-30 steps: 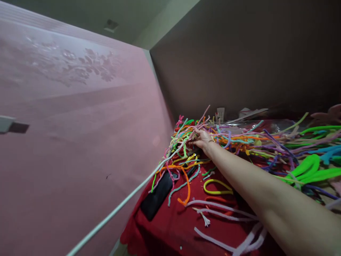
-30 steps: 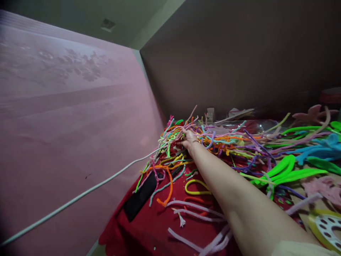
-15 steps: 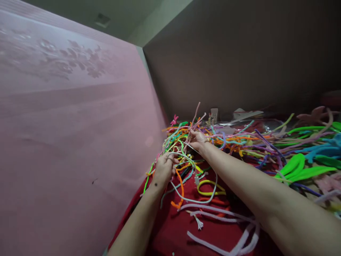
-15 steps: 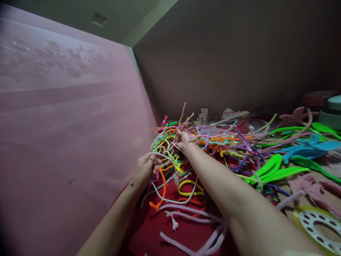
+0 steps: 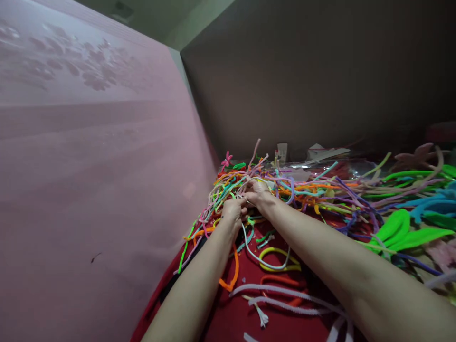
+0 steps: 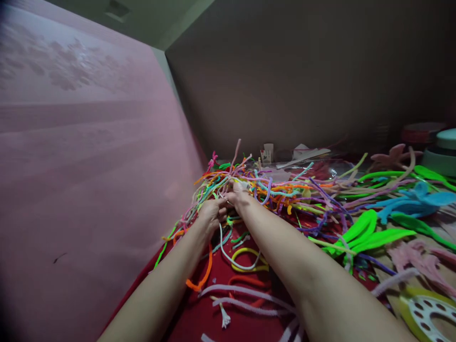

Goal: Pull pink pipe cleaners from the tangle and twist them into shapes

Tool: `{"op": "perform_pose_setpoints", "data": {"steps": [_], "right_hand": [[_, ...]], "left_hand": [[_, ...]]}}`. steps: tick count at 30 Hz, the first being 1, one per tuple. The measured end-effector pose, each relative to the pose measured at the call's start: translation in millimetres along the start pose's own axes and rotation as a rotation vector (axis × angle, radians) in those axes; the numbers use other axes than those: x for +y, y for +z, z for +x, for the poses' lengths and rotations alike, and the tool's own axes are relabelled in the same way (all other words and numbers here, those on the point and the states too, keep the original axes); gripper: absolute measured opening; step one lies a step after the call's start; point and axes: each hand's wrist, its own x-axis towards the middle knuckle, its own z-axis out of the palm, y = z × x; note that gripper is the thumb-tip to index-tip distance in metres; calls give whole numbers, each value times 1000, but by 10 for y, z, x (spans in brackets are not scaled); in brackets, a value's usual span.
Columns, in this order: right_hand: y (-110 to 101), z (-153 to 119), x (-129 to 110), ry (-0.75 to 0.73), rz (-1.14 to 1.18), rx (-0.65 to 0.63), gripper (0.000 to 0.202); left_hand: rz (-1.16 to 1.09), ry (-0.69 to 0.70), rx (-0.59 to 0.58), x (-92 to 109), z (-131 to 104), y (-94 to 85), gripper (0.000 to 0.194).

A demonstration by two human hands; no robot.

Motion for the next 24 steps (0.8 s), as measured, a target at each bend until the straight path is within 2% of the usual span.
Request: {"op": "perform_pose_setpoints", "data": {"steps": [3, 7, 10, 13, 18, 21, 24], "right_hand": [[39, 85, -5, 14, 72, 84, 31], [11, 220, -84, -57, 174, 135, 7], [-18, 312, -127, -101, 244, 153, 14], [-7, 386, -129, -137, 299, 174, 16], [11, 499, -121, -208, 363, 222, 17], [-35, 551, -132, -233, 382, 242, 19], [-101, 570, -143, -230, 381, 256, 19]], "left_hand": [[-30, -30, -13, 102, 14, -83, 17], [-3, -32, -15, 248, -101, -392, 19], [47, -50, -12, 287, -230, -681, 17], [82, -42, -25, 261, -371, -893, 21], [225, 13, -93, 201, -630, -1054, 37], [201, -5, -100, 197, -815, -1174, 34], [176, -15, -39, 194, -1051, -1369, 28]]}}
